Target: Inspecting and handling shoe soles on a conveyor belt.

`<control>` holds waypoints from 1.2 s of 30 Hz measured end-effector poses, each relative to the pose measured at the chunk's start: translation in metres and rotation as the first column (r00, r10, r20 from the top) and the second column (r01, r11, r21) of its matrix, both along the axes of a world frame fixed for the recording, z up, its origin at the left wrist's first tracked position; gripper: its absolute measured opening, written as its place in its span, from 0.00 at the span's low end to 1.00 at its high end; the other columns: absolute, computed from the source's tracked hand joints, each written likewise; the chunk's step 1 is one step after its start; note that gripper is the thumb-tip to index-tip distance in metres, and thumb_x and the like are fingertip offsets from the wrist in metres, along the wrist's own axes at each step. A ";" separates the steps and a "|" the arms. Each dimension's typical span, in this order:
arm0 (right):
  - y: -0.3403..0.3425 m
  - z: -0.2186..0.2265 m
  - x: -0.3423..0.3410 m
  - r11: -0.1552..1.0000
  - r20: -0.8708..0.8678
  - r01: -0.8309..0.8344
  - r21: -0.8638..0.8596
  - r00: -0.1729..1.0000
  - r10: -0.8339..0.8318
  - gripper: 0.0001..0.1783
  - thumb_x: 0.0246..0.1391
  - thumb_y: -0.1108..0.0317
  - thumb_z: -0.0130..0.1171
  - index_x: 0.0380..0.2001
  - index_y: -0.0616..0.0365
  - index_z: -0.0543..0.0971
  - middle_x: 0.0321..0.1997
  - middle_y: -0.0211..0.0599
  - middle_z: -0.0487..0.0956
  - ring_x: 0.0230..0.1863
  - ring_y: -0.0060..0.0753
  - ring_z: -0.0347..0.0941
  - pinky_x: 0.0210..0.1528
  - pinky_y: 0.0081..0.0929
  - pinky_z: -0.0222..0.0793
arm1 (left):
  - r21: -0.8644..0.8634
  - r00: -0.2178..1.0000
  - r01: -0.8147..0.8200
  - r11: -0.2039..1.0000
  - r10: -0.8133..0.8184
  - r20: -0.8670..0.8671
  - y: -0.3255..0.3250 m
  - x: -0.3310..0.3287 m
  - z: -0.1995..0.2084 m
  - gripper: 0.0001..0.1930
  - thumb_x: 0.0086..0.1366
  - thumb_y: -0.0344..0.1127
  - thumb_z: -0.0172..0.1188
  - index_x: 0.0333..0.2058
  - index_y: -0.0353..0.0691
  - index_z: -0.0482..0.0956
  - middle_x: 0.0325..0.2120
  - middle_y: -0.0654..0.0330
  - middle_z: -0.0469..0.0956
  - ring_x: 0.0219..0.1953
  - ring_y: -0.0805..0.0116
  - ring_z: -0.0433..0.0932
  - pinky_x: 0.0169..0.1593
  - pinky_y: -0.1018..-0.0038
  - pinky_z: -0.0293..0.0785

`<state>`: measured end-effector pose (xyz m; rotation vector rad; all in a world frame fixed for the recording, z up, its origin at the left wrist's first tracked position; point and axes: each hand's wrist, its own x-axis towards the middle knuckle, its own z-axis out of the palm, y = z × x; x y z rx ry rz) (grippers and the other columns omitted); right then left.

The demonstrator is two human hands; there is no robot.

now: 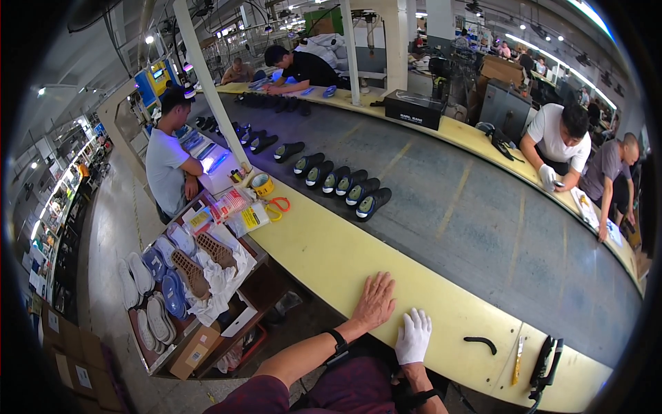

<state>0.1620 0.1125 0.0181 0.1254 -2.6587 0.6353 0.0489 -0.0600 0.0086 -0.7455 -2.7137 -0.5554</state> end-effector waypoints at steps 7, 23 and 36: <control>0.000 0.001 0.000 1.000 0.007 -0.024 0.006 1.000 0.024 0.25 0.59 0.71 0.70 0.60 0.60 0.80 0.72 0.53 0.77 0.77 0.65 0.68 0.83 0.64 0.56 | 0.011 1.000 0.008 1.000 -0.008 -0.003 -0.001 0.000 0.001 0.35 0.77 0.44 0.60 0.74 0.29 0.66 0.78 0.38 0.61 0.82 0.36 0.56 0.83 0.37 0.48; 0.000 0.001 0.000 1.000 0.028 -0.025 0.006 0.999 0.024 0.25 0.60 0.71 0.70 0.60 0.60 0.80 0.72 0.53 0.76 0.77 0.65 0.67 0.83 0.63 0.56 | 0.014 0.999 0.025 1.000 -0.024 -0.033 -0.001 0.001 0.002 0.34 0.78 0.44 0.58 0.75 0.28 0.65 0.79 0.37 0.61 0.83 0.37 0.56 0.84 0.38 0.46; 0.000 0.003 0.000 1.000 0.013 -0.001 0.010 1.000 0.000 0.25 0.59 0.71 0.70 0.60 0.60 0.80 0.72 0.53 0.77 0.77 0.65 0.67 0.82 0.63 0.56 | -0.002 1.000 0.002 1.000 -0.002 -0.011 0.000 0.000 0.001 0.33 0.79 0.45 0.58 0.74 0.29 0.67 0.78 0.37 0.62 0.82 0.36 0.57 0.83 0.37 0.48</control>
